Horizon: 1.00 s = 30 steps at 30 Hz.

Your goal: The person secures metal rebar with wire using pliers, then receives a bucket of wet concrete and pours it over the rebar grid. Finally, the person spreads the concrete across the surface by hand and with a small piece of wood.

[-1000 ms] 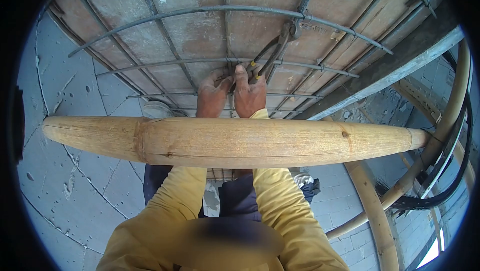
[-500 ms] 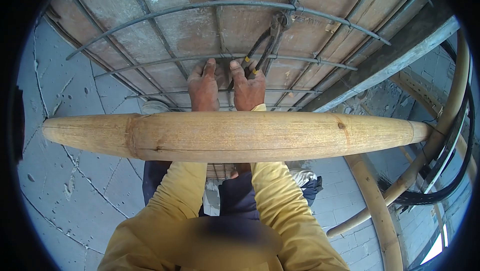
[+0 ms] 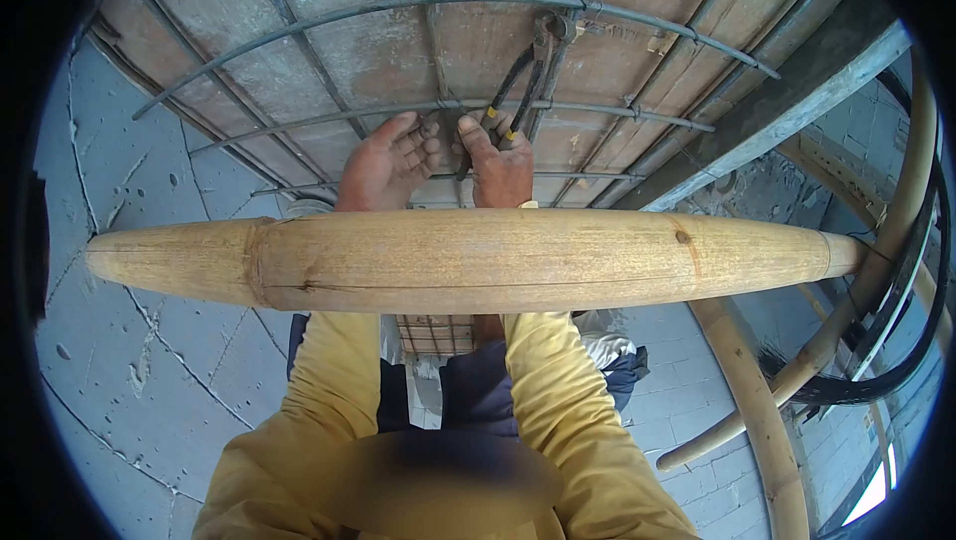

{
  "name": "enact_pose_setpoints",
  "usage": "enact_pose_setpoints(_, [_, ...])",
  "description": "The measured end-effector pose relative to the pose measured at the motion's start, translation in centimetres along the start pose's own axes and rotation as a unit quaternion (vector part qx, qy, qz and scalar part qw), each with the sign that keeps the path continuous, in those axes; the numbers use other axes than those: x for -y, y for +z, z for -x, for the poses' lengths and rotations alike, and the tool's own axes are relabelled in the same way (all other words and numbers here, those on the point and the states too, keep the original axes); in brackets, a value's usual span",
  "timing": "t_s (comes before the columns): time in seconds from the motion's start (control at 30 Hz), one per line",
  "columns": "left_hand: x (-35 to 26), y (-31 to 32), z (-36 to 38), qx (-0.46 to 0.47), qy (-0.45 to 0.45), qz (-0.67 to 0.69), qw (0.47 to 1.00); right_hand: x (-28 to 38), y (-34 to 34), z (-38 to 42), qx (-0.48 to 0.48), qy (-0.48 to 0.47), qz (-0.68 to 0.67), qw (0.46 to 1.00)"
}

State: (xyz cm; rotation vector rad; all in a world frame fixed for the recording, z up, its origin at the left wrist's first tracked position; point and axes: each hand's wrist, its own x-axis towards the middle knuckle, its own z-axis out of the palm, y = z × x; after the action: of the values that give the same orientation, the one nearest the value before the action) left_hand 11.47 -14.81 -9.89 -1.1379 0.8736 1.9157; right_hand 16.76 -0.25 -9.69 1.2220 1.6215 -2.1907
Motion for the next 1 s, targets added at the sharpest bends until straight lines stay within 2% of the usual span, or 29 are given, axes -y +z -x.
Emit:
enact_pose_setpoints(0.17, [-0.2,-0.5,-0.8,0.059,-0.104,0.138,0.983,0.2,1.3,0.7,-0.06,0.025,-0.085,0.994])
enact_pose_setpoints(0.3, [1.0,-0.6,-1.6,0.106,-0.124,0.261,0.951,0.2,2.1,1.0,-0.087,0.005,-0.13,0.988])
enact_pose_setpoints(0.4, [1.2,-0.8,-1.6,0.185,-0.156,0.282,0.928,1.2,2.6,1.7,-0.084,0.017,-0.111,0.99])
enact_pose_setpoints(0.5, [1.3,-0.6,-0.7,0.207,-0.103,0.185,0.955,0.7,1.9,1.8,-0.062,-0.008,-0.051,0.997])
enact_pose_setpoints(0.6, [2.3,0.2,-0.1,0.103,0.01,0.101,0.989,-1.1,2.1,1.5,-0.043,-0.08,-0.037,0.995])
enact_pose_setpoints(0.67, [2.8,0.7,0.4,0.044,0.098,0.034,0.994,-1.4,1.9,1.3,-0.051,-0.071,-0.035,0.996])
enact_pose_setpoints(0.7, [2.9,0.9,0.5,0.015,0.142,0.001,0.99,-0.9,2.0,1.4,-0.061,-0.035,-0.03,0.997])
enact_pose_setpoints(0.73, [3.0,0.7,0.5,0.021,0.153,-0.028,0.988,-0.5,2.0,1.3,-0.07,0.001,-0.026,0.997])
enact_pose_setpoints(0.8, [3.0,0.3,0.6,0.032,0.174,-0.089,0.98,-0.8,1.7,1.0,-0.065,-0.011,-0.012,0.998])
enact_pose_setpoints(0.93, [2.5,1.8,1.5,-0.039,0.223,-0.235,0.945,-1.7,1.6,0.3,-0.062,-0.057,0.007,0.996])
enact_pose_setpoints(1.0, [2.4,2.5,2.0,-0.059,0.222,-0.267,0.936,-2.3,2.3,0.4,-0.077,-0.043,-0.05,0.995])
